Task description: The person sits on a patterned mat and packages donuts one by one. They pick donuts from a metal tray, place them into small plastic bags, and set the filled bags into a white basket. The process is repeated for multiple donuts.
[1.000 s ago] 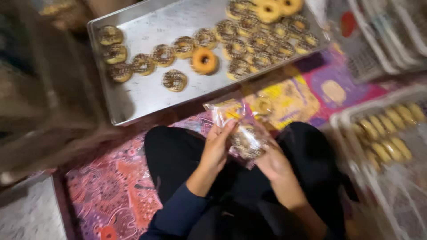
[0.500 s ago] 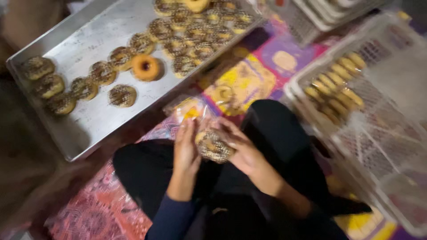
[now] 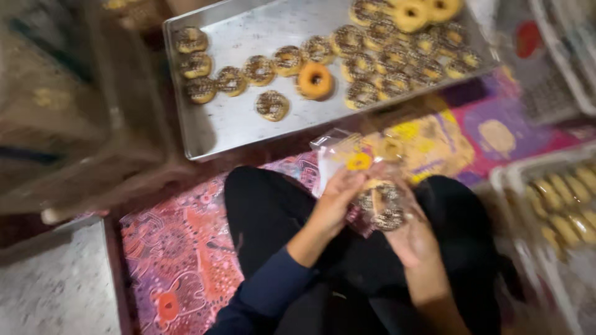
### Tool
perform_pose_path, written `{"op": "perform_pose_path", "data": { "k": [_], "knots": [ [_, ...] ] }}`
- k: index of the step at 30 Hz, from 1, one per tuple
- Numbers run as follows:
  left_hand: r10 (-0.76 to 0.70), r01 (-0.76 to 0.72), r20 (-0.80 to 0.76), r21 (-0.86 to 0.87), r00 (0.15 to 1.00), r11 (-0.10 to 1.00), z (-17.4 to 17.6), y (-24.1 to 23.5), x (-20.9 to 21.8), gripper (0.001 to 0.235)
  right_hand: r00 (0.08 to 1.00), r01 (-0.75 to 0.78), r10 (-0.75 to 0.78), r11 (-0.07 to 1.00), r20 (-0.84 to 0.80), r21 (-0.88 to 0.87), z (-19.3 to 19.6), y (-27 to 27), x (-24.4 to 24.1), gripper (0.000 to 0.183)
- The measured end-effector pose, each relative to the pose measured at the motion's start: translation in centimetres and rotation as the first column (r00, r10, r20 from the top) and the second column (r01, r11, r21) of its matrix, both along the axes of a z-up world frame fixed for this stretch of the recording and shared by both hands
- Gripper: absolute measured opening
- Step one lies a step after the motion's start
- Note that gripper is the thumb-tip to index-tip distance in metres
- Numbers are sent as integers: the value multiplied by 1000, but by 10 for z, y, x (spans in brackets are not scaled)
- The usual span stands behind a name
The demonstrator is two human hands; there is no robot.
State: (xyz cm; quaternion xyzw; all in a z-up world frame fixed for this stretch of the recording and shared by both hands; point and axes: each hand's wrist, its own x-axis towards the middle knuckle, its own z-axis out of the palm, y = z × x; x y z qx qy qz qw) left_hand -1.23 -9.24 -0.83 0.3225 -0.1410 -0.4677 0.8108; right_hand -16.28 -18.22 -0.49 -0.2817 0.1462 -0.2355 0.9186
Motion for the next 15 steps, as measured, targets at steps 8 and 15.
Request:
{"op": "perform_pose_path", "data": {
  "k": [8, 15],
  "knots": [
    [-4, -4, 83, 98, 997, 995, 5, 14, -5, 35, 992, -56, 54, 998, -118, -18, -8, 1, 2, 80],
    [-145, 171, -327, 51, 934, 984, -20, 19, -10, 33, 867, 82, -392, 720, -307, -689, 14, -1, 27, 82]
  ]
}}
